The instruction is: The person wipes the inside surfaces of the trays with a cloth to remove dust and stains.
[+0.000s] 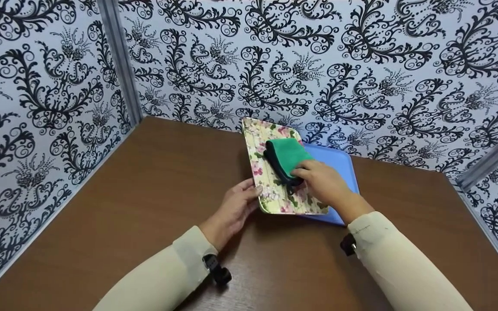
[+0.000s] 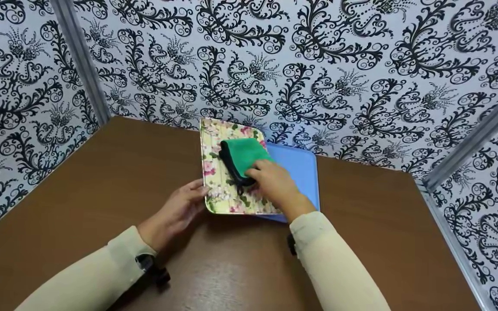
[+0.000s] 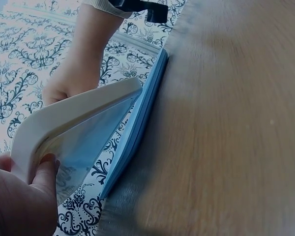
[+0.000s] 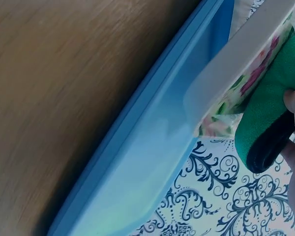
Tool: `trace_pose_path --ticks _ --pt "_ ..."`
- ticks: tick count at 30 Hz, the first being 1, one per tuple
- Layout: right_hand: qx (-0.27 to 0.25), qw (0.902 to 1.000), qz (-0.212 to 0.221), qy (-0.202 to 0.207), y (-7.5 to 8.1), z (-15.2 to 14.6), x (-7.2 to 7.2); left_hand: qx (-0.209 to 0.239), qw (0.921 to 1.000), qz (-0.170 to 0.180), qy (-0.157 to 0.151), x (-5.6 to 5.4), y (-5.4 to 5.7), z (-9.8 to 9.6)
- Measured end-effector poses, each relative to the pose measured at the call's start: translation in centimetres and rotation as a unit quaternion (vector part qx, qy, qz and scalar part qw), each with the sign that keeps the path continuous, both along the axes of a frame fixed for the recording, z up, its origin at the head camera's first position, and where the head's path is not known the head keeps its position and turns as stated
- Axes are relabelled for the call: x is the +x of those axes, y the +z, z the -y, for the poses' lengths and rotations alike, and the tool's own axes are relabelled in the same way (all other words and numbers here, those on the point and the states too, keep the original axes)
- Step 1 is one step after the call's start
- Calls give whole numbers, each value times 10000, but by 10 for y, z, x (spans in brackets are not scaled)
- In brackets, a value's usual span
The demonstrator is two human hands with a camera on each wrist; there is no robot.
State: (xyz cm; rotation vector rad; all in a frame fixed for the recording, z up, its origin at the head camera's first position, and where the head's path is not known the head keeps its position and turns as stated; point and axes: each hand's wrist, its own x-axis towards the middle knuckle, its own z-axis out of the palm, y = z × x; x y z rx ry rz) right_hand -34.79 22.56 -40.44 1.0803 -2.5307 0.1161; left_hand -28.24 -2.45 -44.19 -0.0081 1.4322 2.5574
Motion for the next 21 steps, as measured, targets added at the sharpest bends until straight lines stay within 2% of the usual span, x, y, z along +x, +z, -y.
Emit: trace_pose_path --ticks 8,15,21 --pt "-139 9996 50 -231 -5 -10 -3 4 10000 14 -17 -1 -1 0" --pt "-167 9985 218 -473 -3 -9 1 6 10000 27 -75 -1 1 -1" --pt "-200 9974 318 -609 -1 -2 6 31 10000 43 3 -1 2 0"
